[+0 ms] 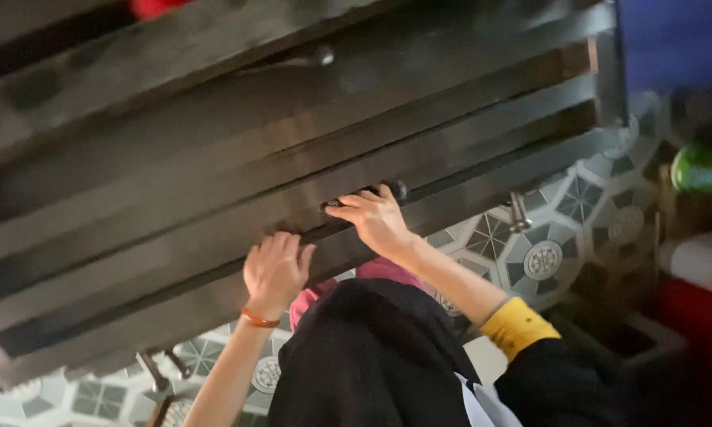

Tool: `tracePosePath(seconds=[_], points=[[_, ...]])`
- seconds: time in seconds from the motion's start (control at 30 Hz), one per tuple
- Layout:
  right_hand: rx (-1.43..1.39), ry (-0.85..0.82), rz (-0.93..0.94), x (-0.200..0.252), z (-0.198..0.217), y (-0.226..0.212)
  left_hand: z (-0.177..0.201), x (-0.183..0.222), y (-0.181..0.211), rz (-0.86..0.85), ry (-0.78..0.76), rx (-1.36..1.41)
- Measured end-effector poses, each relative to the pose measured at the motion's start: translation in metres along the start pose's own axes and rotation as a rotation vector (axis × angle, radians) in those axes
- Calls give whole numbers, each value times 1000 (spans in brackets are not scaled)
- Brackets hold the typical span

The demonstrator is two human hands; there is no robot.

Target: Cleaning metal mold parts using a scouring pad and water

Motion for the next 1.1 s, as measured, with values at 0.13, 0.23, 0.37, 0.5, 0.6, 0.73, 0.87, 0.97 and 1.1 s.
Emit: tracePosePath(seconds=[0.13,0.23,0.37,0.5,0.6,0.73,0.87,0.97,1.1], points=[[-14,100,-125,23,100,114,4,-22,29,-92,-1,-5],[-58,132,-302,45,174,219,5,-22,26,-83,15,-30],[361,135,-276,93,75,335,7,-20,27,-85,-8,-67],[204,123,-224,51,60,186,-8,-12,21,-12,-79,-106],[-8,115,-170,33,84,146,-5,-17,19,-22,-119,-89],[-104,71,-436,40,125,184,10,-24,26,-66,-90,13],[-749,377,-1037,49,218,151,22,-26,29,-67,-61,77],[-1783,672,-1264,70,173,162,19,-24,27,-62,-92,52],[-1743,688,-1391,49,124,184,28,-23,31,-91,-55,118]])
Point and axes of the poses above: each hand's wrist, its own x-axis away from the middle knuckle, its own z-axis out of the back of the hand, y = z × x, the point moved 5 cm from there along -x, towards the middle knuckle, and after that the axes turned 5 degrees about -z, right-handed, at the moved point
